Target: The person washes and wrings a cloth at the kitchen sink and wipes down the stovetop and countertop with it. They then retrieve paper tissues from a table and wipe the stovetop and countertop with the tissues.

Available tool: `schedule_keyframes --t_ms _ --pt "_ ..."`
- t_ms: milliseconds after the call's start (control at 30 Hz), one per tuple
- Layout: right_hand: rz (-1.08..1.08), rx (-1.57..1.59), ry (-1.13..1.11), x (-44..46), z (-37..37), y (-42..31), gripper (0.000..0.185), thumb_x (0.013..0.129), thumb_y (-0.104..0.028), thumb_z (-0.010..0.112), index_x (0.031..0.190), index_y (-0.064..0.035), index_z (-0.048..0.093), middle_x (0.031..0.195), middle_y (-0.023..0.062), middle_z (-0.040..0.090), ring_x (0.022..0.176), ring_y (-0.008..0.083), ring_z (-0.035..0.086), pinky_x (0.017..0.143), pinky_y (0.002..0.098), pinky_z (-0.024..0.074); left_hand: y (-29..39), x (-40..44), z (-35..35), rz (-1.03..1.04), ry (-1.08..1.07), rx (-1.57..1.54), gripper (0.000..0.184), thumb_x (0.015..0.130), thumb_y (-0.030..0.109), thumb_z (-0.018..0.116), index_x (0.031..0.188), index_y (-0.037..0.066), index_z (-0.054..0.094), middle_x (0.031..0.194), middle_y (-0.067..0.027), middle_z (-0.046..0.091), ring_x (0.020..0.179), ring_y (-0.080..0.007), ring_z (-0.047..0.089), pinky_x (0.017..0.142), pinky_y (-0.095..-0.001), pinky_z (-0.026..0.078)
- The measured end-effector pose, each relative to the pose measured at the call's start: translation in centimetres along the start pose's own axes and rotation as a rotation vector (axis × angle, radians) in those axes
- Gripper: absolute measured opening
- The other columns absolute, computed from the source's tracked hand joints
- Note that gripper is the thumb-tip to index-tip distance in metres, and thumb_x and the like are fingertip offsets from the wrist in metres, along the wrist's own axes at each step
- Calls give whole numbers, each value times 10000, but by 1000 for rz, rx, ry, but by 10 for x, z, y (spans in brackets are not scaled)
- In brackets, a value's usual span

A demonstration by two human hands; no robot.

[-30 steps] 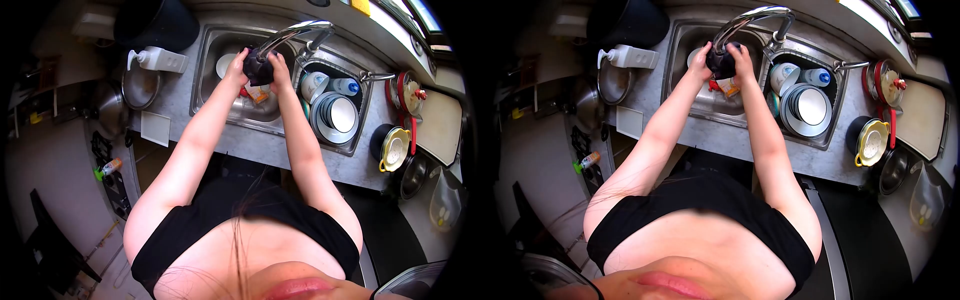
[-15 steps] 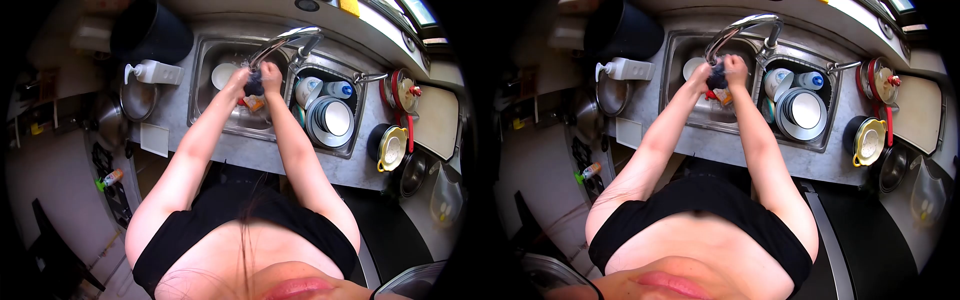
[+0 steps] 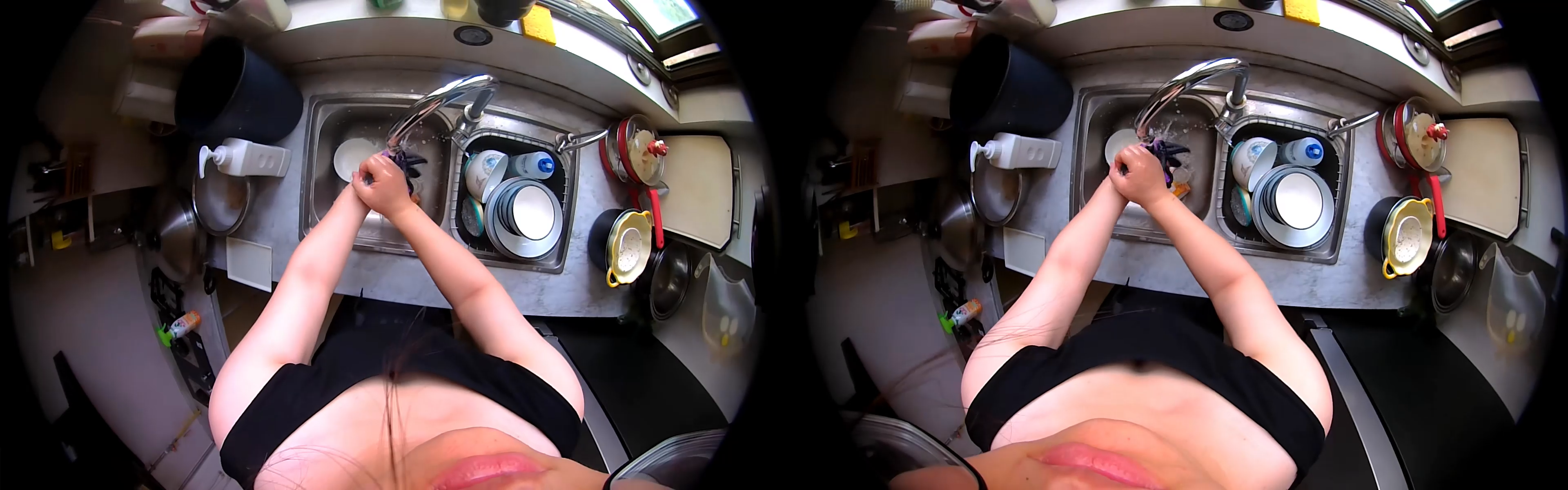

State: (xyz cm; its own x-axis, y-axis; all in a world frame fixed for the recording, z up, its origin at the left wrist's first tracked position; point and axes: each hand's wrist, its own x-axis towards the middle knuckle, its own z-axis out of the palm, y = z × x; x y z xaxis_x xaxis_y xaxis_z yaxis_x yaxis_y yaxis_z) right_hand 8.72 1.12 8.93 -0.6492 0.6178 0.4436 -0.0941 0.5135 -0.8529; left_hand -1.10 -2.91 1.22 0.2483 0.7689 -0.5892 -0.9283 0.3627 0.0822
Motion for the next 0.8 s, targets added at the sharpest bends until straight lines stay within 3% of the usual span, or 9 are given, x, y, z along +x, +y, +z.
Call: schedule_keyframes --t_ms 200,367,467,533,600,700,733,767,800 --pt "412 7 228 8 -23 85 103 809 -172 623 810 -71 605 783 168 623 733 386 605 657 430 494 -18 -2 21 231 223 15 308 959 327 491 973 55 634 881 -86 687 764 -236 676 703 -428 567" --pt "223 -224 103 -8 -44 122 303 920 -335 580 877 -54 685 898 143 663 947 320 609 856 393 458 -18 -31 33 336 263 -73 307 968 277 463 1009 32 645 986 -112 701 894 -244 690 837 -422 563" --pt "737 224 186 -6 -84 138 351 923 -363 579 894 -45 723 839 132 708 806 279 677 754 328 497 -17 -58 44 355 298 -135 310 963 239 452 1051 8 638 1034 -141 695 956 -282 680 910 -432 539" --pt "659 -140 68 7 -112 124 352 894 -367 598 900 -41 732 779 123 715 730 248 691 691 297 502 -15 -71 39 331 274 -163 322 951 226 454 1075 -9 636 1059 -159 687 979 -319 669 926 -442 530" --pt "686 -79 109 13 -120 111 349 864 -376 622 870 -46 735 739 114 707 701 230 689 672 313 503 -13 -81 37 306 233 -178 334 948 229 453 1087 -14 636 1070 -162 684 983 -327 666 932 -443 526" --pt "639 22 -134 4 -109 112 420 815 -347 701 1104 -44 664 993 138 686 934 221 653 839 322 490 -12 -91 34 312 253 -103 380 951 275 449 1145 2 629 1124 -163 671 1008 -318 660 933 -450 523" --pt "571 185 -207 5 -101 90 534 784 -328 743 1219 -48 611 1135 152 654 1048 223 620 909 331 474 -12 -98 36 312 262 -74 397 952 290 447 1164 7 626 1141 -164 667 1017 -316 658 933 -453 522" --pt "494 239 -444 3 -101 67 798 748 -235 793 1422 -85 393 1374 129 496 1226 231 499 1023 350 411 -12 -103 40 306 254 -3 355 947 274 482 1148 16 622 1109 -155 674 992 -293 665 900 -440 537" --pt "307 225 -544 -5 -92 49 978 674 -187 835 1473 -94 279 1416 150 446 1303 256 443 1048 372 401 -11 -105 44 346 279 84 317 943 265 506 1118 28 621 1081 -140 675 965 -273 668 883 -420 538"
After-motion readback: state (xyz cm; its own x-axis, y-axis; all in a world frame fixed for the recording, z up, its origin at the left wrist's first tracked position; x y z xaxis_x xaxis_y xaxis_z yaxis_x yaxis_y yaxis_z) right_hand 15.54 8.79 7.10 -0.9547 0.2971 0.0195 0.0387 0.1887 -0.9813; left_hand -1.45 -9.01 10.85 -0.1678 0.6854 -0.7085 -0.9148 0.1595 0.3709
